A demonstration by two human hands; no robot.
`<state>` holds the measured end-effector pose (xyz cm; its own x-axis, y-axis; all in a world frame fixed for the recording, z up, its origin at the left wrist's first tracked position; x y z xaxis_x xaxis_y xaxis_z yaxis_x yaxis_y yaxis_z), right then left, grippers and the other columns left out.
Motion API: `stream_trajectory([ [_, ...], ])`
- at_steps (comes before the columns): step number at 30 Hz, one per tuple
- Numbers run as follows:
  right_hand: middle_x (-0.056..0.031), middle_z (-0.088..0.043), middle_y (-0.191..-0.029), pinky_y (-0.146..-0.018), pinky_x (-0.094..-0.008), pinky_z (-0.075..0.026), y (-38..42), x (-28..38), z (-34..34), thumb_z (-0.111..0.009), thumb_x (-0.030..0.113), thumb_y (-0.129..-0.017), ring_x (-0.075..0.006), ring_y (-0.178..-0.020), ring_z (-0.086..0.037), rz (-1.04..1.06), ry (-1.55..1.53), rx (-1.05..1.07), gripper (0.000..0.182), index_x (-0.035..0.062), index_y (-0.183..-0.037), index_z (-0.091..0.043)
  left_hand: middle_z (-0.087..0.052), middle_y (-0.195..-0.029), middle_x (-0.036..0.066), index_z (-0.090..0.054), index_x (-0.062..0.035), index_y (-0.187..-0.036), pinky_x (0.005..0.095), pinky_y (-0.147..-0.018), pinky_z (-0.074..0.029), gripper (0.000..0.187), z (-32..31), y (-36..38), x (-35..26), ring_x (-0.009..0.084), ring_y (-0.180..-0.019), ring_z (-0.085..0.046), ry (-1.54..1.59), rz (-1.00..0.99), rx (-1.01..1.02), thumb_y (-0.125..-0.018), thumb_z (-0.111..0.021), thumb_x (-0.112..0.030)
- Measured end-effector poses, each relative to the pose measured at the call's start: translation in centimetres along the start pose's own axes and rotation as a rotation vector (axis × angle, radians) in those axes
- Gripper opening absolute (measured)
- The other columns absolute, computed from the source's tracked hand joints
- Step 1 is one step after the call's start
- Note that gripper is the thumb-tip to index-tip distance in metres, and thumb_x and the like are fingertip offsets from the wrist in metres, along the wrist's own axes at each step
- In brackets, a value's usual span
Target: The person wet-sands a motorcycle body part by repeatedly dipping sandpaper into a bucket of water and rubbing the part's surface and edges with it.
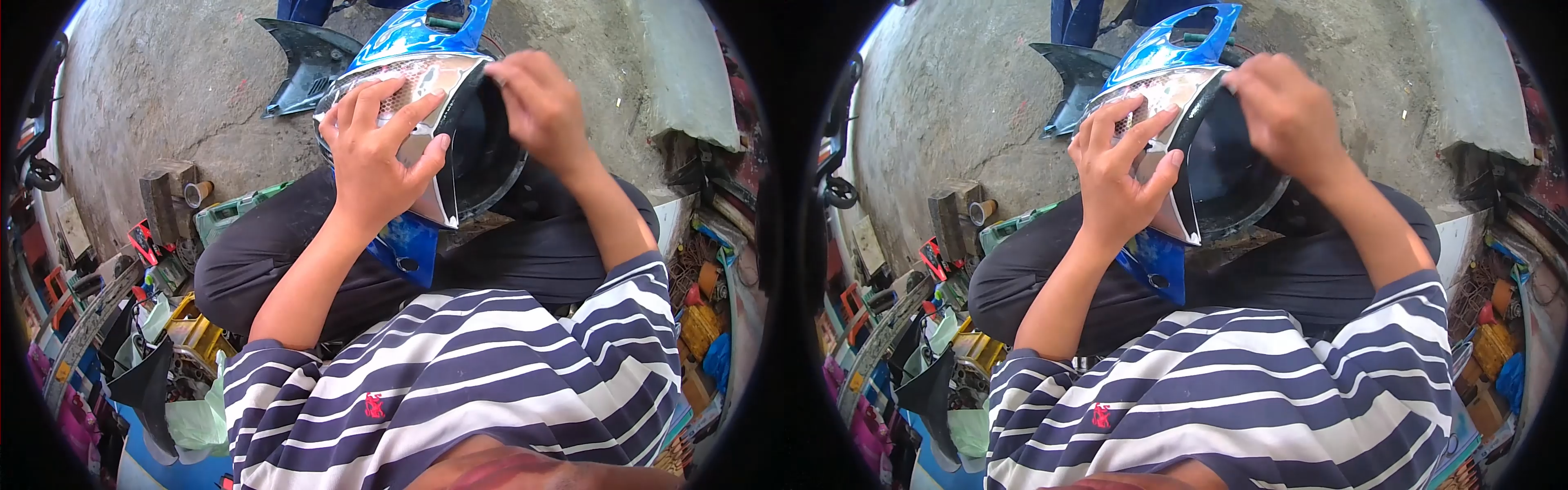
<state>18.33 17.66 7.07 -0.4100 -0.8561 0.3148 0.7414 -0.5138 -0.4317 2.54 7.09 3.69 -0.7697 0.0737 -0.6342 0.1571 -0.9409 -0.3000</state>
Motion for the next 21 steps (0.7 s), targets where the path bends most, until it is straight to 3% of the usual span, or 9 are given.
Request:
stream_trajectory([
  [6, -0.0097, -0.073, -0.108, -0.081, -0.0427, -0.062, 0.1, 1.3, -0.2, -0.079, -0.001, -0.085, -0.0317, -0.097, -0.073, 0.035, -0.029, 0.006, 0.028, 0.0061, -0.112, -0.077, -0.064, -0.143, 0.007, -0.083, -0.0271, -0.133, 0.0508, -0.117, -0.036, 0.051, -0.1, 0.0, 0.1, 0.0308, -0.137, -0.058, -0.004, 0.004, -0.002, -0.083, -0.085, -0.03],
  [9, -0.01, -0.073, -0.108, -0.081, -0.0427, -0.062, -0.3, -2.0, 0.0, -0.08, -0.001, -0.084, -0.0322, -0.096, -0.073, -0.035, -0.002, -0.025, 0.029, 0.0059, -0.112, -0.077, -0.064, -0.143, 0.007, -0.083, -0.0271, -0.133, 0.0507, -0.116, -0.036, 0.05, 0.1, 0.1, 0.0, 0.0308, -0.137, -0.058, -0.004, 0.005, 0.005, -0.083, -0.085, -0.03],
  [12, -0.0099, -0.073, -0.108, -0.079, -0.0426, -0.061, 0.3, 1.1, -0.4, -0.078, -0.001, -0.086, -0.0324, -0.095, -0.072, 0.015, -0.055, -0.026, 0.025, 0.0052, -0.111, -0.077, -0.064, -0.143, 0.007, -0.083, -0.0272, -0.133, 0.0507, -0.116, -0.036, 0.05, 0.0, 0.1, 0.0, 0.0307, -0.137, -0.058, -0.001, 0.004, -0.002, -0.083, -0.085, -0.03],
  [16, -0.0097, -0.073, -0.108, -0.079, -0.0424, -0.061, -0.4, -1.8, 0.2, -0.078, -0.002, -0.086, -0.0326, -0.096, -0.073, -0.037, 0.0, -0.024, 0.027, 0.005, -0.112, -0.076, -0.064, -0.143, 0.007, -0.083, -0.0273, -0.133, 0.0506, -0.116, -0.036, 0.05, 0.0, 0.0, -0.1, 0.0308, -0.137, -0.058, -0.015, -0.006, -0.002, -0.083, -0.085, -0.03],
  [21, -0.0097, -0.073, -0.109, -0.081, -0.0433, -0.061, -0.1, 0.6, -0.3, -0.077, -0.002, -0.088, -0.033, -0.098, -0.073, 0.017, -0.047, 0.012, 0.027, 0.0049, -0.114, -0.076, -0.064, -0.143, 0.007, -0.083, -0.0272, -0.133, 0.0506, -0.117, -0.035, 0.05, 0.0, 0.0, 0.0, 0.0309, -0.137, -0.058, -0.004, 0.004, 0.001, -0.084, -0.085, -0.03],
])
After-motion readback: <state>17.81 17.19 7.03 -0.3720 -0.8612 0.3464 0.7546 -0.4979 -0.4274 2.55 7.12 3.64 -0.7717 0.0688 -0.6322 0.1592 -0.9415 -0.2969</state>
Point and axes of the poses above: each hand's wrist, its own y-axis away from the middle knuckle, its own z-axis out of the back of the hand, x = y × z, the point moved 10 cm from there along -y, towards the middle knuckle
